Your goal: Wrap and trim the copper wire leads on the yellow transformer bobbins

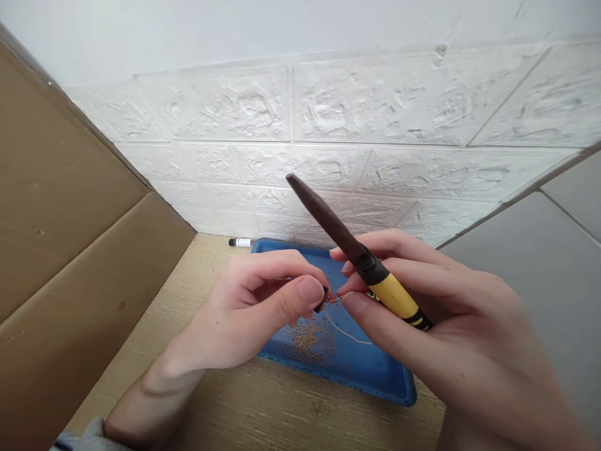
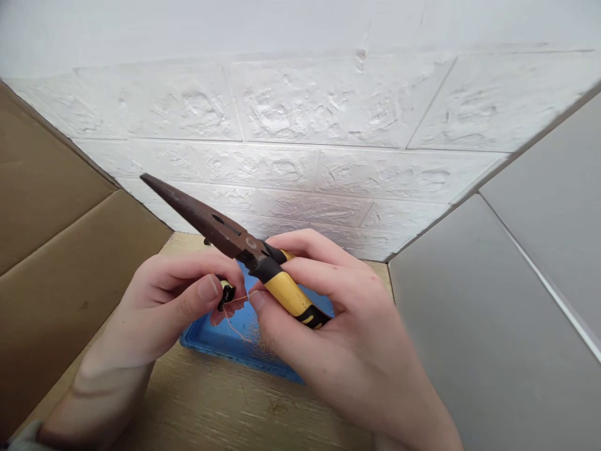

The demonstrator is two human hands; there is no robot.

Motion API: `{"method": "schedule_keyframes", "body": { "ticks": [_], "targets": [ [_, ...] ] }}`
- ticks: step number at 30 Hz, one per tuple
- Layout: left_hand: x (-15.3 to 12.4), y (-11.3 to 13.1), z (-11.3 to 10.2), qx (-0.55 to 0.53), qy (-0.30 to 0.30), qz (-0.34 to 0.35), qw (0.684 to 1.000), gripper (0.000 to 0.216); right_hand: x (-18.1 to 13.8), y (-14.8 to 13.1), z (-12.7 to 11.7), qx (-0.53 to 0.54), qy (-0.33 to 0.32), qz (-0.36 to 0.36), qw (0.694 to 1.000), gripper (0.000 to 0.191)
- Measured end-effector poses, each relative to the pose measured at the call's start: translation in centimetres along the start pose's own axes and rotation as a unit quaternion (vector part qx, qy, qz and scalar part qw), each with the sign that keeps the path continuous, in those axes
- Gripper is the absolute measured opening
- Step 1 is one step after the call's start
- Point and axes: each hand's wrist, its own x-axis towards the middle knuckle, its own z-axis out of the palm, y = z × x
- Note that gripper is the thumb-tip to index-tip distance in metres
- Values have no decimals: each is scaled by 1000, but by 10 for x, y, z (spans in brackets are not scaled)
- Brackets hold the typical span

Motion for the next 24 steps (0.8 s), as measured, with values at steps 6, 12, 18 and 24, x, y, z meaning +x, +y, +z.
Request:
{"method": "schedule_keyframes", "body": {
  "ticks": [6, 12, 18, 24],
  "targets": [
    [2, 6, 1, 17, -19, -2, 1000, 45, -1, 1, 2, 25, 17, 14, 999, 22],
    [-1, -2, 0, 4, -28, -39, 999, 52, -3, 3, 5, 6, -1, -10, 1000, 21],
    [1, 1, -1, -15, -44, -63, 997, 54, -2, 1, 5, -32, 7, -24, 999, 24],
    [2, 6, -28, 40, -18, -12, 999, 50, -9, 19, -22, -157, 7, -54, 986, 21]
  ]
}}
